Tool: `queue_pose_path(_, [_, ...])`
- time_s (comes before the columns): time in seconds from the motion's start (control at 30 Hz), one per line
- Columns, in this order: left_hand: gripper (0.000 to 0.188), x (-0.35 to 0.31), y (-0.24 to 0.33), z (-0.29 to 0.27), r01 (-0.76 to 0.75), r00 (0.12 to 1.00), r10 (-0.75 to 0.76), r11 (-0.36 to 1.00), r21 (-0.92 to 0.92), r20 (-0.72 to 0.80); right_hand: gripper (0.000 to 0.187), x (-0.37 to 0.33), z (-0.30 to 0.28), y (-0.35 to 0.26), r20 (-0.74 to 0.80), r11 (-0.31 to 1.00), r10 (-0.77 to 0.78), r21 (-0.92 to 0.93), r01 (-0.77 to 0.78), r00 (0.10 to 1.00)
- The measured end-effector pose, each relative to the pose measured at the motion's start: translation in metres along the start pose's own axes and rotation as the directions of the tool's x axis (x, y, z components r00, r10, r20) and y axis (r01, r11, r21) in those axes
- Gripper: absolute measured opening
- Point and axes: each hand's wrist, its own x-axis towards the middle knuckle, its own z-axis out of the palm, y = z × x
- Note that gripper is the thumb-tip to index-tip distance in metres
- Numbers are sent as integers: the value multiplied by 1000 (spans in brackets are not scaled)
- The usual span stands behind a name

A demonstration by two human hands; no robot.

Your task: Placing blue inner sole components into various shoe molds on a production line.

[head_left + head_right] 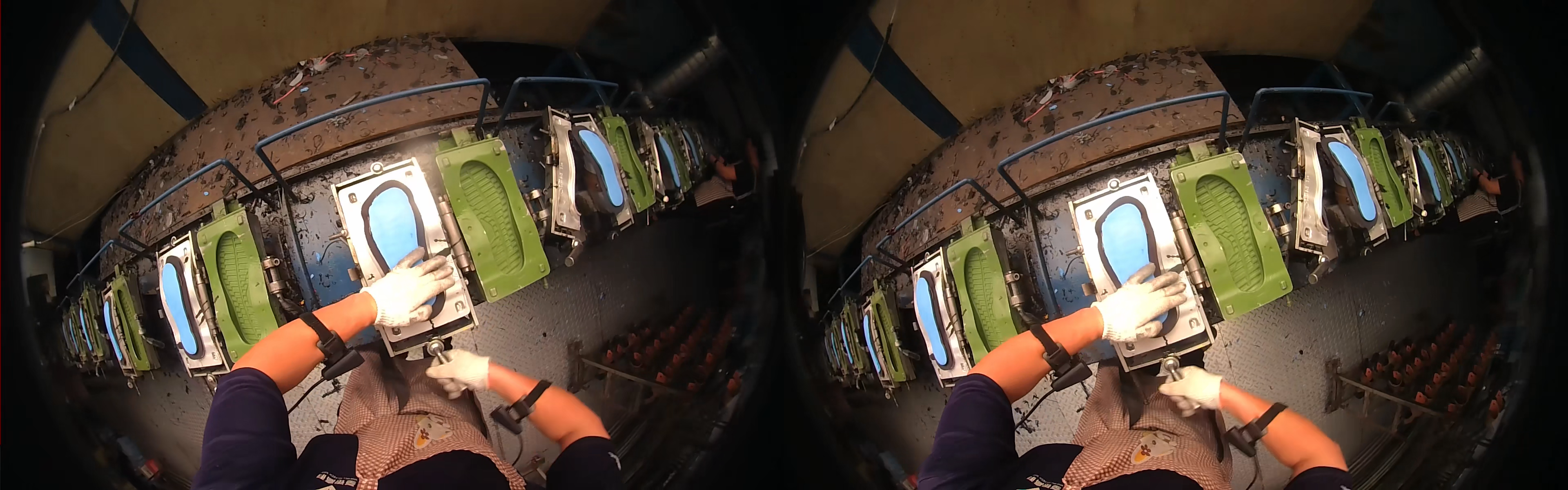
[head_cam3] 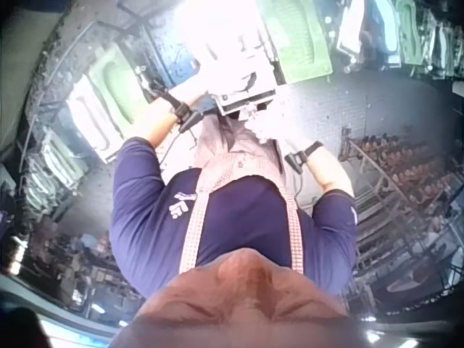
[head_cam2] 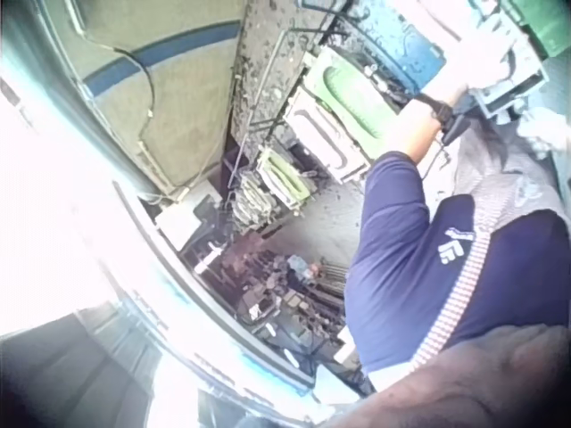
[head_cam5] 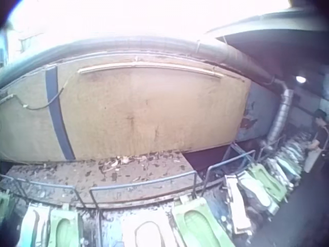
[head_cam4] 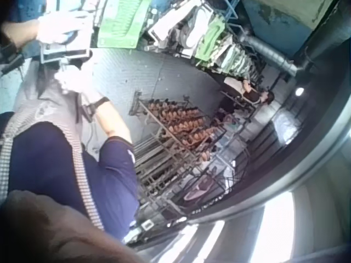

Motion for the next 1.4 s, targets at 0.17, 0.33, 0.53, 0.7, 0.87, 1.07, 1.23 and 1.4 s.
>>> queue_pose_path(0.17, [72, -12, 0, 9, 90, 991, -93, 995, -30, -98, 18, -39, 27, -51, -135, -124, -493, -967, -223, 859])
queue_pose_path(0.33, [58, -60, -59, 25, 127, 102, -774, 633, -763, -625, 15, -52, 5, -36, 109, -200, -738, -978, -61, 666])
queue_pose_path(0.53, [75, -89, -95, 123, -646, 92, -992, -125, -753, 87, 18, -51, -7, -65, 324, -404, -596, -912, 75, 734])
queue_pose_path(0.7, [49, -132, 4, 193, 333, 40, -998, -30, -942, 46, 31, -69, -7, -63, 304, -250, -682, -952, 179, 665])
queue_pose_path(0.87, [27, -60, 56, 112, 567, -87, -707, 545, -618, -702, 35, -99, -41, -64, 46, 93, -787, -977, 193, 615])
queue_pose_path(1.07, [36, 16, 74, 67, 708, 495, -568, 702, -73, -658, 25, -146, -111, -90, -1, 85, -968, -943, 323, 251])
queue_pose_path(1.23, [40, 52, 93, 50, 721, 438, -640, 670, -178, -631, 21, -215, -256, -164, -70, 79, -997, -953, -294, -41])
queue_pose_path(1.4, [48, 209, 153, 13, 337, 679, -362, 927, -166, -638, 39, -232, -340, -284, 6, -86, -993, -733, -675, 119])
